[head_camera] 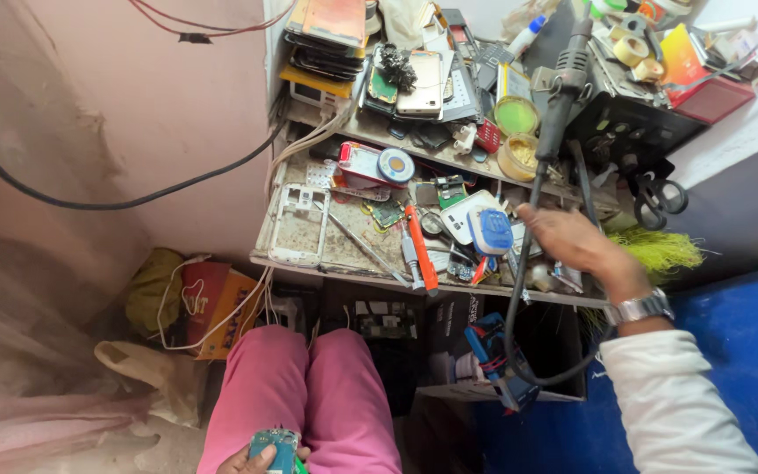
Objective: The person sits on the floor and uses pliers to remove components from a small blue electronic device. They repeatedly grip and pull parts from the device's casing, occasionally rotating it to access different areas.
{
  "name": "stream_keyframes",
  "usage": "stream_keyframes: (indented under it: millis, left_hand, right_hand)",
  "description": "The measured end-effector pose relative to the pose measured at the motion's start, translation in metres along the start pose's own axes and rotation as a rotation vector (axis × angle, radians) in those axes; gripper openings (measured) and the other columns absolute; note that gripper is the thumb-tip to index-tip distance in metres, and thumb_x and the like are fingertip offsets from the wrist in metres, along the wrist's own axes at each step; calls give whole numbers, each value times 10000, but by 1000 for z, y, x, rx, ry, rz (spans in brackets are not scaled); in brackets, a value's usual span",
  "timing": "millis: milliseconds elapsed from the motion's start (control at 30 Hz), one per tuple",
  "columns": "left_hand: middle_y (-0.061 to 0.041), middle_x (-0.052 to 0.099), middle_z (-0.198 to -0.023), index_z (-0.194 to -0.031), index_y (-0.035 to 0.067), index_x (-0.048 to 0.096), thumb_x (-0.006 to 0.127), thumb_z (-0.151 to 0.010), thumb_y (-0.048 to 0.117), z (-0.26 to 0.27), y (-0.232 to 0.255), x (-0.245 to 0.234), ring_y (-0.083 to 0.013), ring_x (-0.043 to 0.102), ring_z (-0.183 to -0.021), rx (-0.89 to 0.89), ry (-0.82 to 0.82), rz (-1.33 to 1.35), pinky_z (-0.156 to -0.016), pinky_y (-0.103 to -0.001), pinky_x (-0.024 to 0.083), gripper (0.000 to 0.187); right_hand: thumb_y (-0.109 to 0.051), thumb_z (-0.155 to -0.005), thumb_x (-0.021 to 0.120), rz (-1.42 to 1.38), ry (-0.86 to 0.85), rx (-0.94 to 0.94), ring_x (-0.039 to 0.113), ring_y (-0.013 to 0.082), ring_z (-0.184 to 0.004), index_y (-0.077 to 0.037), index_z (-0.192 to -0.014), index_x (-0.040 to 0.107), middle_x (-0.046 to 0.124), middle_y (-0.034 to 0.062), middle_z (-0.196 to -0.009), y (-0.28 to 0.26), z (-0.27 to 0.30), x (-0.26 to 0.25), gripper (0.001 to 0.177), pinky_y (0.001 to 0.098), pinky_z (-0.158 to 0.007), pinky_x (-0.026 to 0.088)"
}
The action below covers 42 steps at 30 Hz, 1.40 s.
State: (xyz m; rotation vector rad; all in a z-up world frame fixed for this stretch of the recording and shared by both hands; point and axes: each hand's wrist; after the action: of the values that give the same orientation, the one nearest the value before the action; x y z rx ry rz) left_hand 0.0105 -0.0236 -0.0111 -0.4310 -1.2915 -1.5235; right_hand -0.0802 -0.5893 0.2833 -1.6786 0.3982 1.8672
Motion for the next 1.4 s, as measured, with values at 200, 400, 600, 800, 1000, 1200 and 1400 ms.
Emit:
stream_keyframes:
  millis: [200,400,600,800,1000,1200,1400]
  left_hand:
    - [-295,769,-1136,-1345,-46,606,521,-951,170,-2,-5,-9,-376,769,-1023,-128,41,17,-952,-506,600,458]
    - [-298,769,-1141,-1349,-66,602,536,-958,178,-6,-9,-13,-368,772,-1042,-103,26,-31,-965,-494,599,465]
    - [-290,771,-1146,-1329,-71,605,535,-957,177,-2,-12,-22,-351,771,-1026,-89,30,-40,-948,-479,605,452]
    - [-297,762,-1148,-1322,-74,597,530,-961,164,0,-16,-27,-345,774,-1024,-107,60,-25,-946,-480,612,438]
    - [-304,767,-1141,-1340,-59,598,527,-954,178,-1,-20,-33,-343,773,-1002,-116,83,-13,-917,-478,616,459]
    - [-326,764,-1126,-1297,-86,598,522,-952,147,0,-22,-31,-364,777,-982,-123,130,-41,-885,-484,626,423]
    - [-329,761,-1113,-1268,-101,606,515,-949,144,5,-21,-24,-381,783,-966,-112,157,-38,-867,-508,639,413]
  right_hand:
    - [-329,-976,638,57,468,88,727,387,-967,-122,-1166,774,751,200,-1061,5,-1,3,312,459,-920,564]
    - [-513,-800,856,21,271,296,718,376,-891,-100,-972,815,753,214,-928,-23,-22,13,449,471,-834,550]
    - [-381,-814,866,-265,257,442,693,254,-723,115,-936,727,725,189,-811,13,-41,24,530,429,-634,530]
    - [-236,-933,781,-716,290,391,528,127,-591,61,-977,768,637,69,-741,42,-11,8,301,297,-490,385]
    - [-124,-945,648,-1162,205,320,586,80,-564,24,-1184,683,712,70,-841,20,52,-31,284,175,-412,373]
    - [-108,-966,627,-1462,243,315,603,73,-601,16,-1156,690,740,131,-889,13,81,-29,235,139,-437,398]
    - [-114,-985,680,-1555,317,370,622,79,-637,3,-1071,687,728,132,-878,25,82,-15,146,136,-496,464]
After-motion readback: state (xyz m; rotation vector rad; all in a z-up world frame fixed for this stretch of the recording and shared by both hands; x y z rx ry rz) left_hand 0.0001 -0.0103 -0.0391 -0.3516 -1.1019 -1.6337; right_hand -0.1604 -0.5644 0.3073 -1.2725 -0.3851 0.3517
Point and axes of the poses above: each hand's wrist, its own z-axis away from the middle knuckle, its own x-axis out of the palm, y = z × x
